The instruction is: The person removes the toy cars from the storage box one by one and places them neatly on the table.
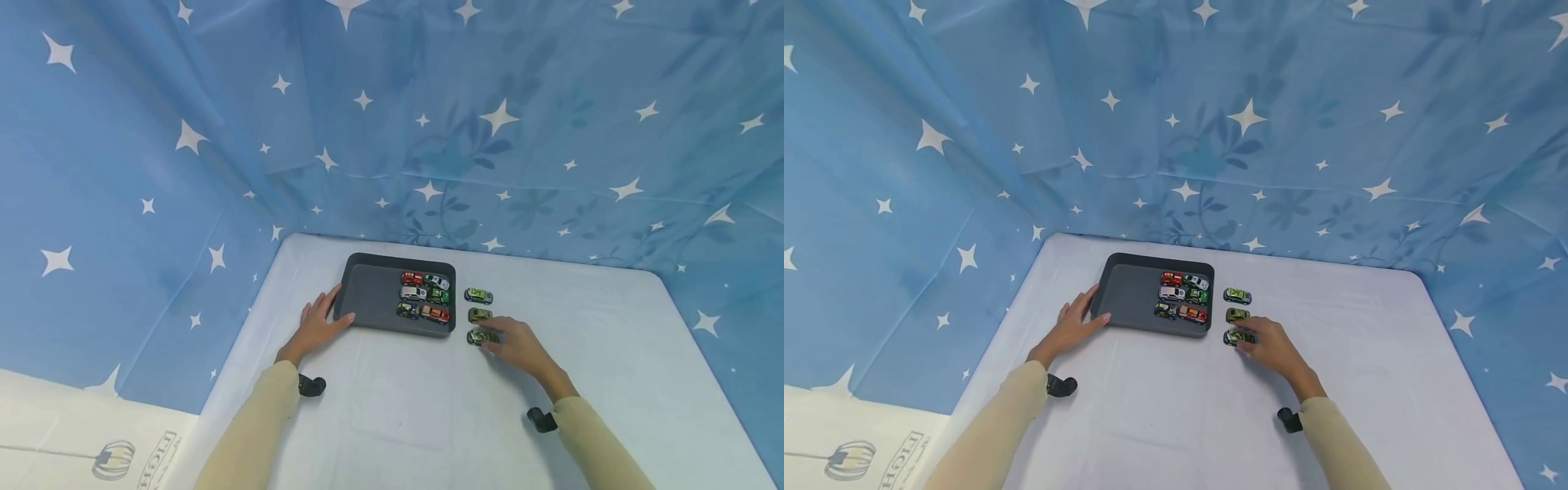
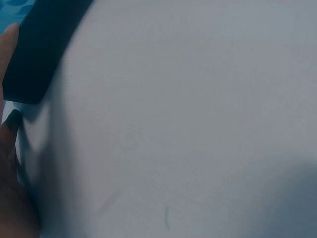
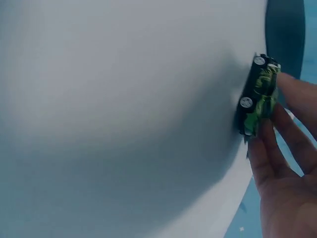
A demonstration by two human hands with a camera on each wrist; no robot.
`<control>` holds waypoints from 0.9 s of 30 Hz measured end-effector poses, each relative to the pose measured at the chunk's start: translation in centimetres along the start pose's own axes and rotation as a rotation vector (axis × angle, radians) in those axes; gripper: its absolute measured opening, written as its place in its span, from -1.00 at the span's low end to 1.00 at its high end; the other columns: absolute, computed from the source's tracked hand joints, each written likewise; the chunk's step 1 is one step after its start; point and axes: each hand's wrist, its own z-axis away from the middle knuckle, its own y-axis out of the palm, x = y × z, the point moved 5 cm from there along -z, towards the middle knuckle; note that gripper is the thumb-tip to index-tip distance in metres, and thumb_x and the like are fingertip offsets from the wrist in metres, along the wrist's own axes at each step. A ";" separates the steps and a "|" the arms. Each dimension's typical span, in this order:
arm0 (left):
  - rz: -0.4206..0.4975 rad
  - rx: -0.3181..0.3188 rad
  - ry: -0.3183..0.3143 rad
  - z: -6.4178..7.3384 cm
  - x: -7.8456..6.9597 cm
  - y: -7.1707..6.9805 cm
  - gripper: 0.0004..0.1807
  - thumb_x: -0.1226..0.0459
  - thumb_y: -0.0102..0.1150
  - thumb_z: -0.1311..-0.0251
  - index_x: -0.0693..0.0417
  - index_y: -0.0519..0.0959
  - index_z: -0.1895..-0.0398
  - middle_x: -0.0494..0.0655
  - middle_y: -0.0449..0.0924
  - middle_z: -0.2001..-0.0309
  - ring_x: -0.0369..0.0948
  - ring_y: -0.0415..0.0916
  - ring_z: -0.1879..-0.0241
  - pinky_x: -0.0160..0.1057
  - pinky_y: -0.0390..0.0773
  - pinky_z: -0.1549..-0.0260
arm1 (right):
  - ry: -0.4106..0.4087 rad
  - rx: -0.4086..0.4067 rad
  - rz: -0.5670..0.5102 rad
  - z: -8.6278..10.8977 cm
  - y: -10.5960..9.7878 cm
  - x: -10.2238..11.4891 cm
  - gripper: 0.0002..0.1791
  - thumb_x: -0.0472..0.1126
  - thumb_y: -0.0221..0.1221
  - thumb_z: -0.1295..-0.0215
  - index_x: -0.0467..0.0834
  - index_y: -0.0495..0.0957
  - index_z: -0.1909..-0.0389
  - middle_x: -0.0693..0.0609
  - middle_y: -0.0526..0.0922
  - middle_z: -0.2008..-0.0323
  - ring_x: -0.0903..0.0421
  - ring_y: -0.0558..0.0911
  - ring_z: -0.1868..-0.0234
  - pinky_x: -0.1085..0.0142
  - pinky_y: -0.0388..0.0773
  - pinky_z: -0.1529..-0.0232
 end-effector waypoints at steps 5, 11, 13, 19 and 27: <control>0.011 -0.010 -0.002 0.1 0.4 0.2 0.06 -0.36 0.15 -0.42 -0.26 -0.08 -0.80 0.09 -0.11 -0.74 0.11 -0.30 -0.71 0.19 -0.49 -0.59 | 0.017 -0.047 -0.051 -0.1 -0.8 0.1 -0.56 -0.25 0.47 -0.35 -0.24 0.72 -0.22 -0.21 0.71 -0.18 -0.29 0.64 -0.21 -0.29 0.57 -0.20; 0.020 -0.015 0.001 0.2 0.1 0.1 0.06 -0.36 0.16 -0.41 -0.25 -0.05 -0.80 0.14 -0.09 -0.73 0.14 -0.30 -0.70 0.23 -0.47 -0.59 | -0.036 -0.082 -0.058 -0.5 -1.4 0.4 -0.42 -0.19 0.46 -0.39 -0.28 0.60 -0.37 -0.31 0.53 -0.38 -0.40 0.40 -0.40 -0.43 0.31 -0.35; 0.015 -0.013 0.001 0.1 0.0 0.1 0.05 -0.35 0.16 -0.42 -0.24 -0.05 -0.80 0.14 -0.09 -0.73 0.14 -0.30 -0.70 0.23 -0.47 -0.59 | -0.040 -0.087 -0.078 -0.8 -1.4 0.6 -0.36 -0.18 0.45 -0.40 -0.30 0.54 -0.42 -0.33 0.44 -0.45 -0.43 0.31 -0.46 -0.48 0.23 -0.38; 0.005 -0.007 -0.016 0.1 0.2 0.1 0.03 -0.33 0.15 -0.44 -0.26 -0.06 -0.80 0.08 -0.09 -0.74 0.06 -0.31 -0.71 0.16 -0.51 -0.59 | -0.021 -0.064 -0.117 -2.0 -1.3 1.3 -0.29 -0.12 0.44 -0.42 -0.28 0.47 -0.50 -0.29 0.34 -0.54 -0.40 0.21 -0.55 -0.48 0.15 -0.43; 0.004 -0.007 -0.017 0.2 -0.4 -0.2 0.04 -0.28 0.21 -0.44 -0.19 -0.04 -0.80 0.14 -0.07 -0.73 0.12 -0.27 -0.70 0.18 -0.48 -0.60 | -0.013 -0.034 -0.128 -3.9 -1.2 2.7 -0.27 -0.11 0.43 -0.44 -0.25 0.44 -0.53 -0.27 0.33 -0.55 -0.38 0.23 -0.56 -0.45 0.18 -0.45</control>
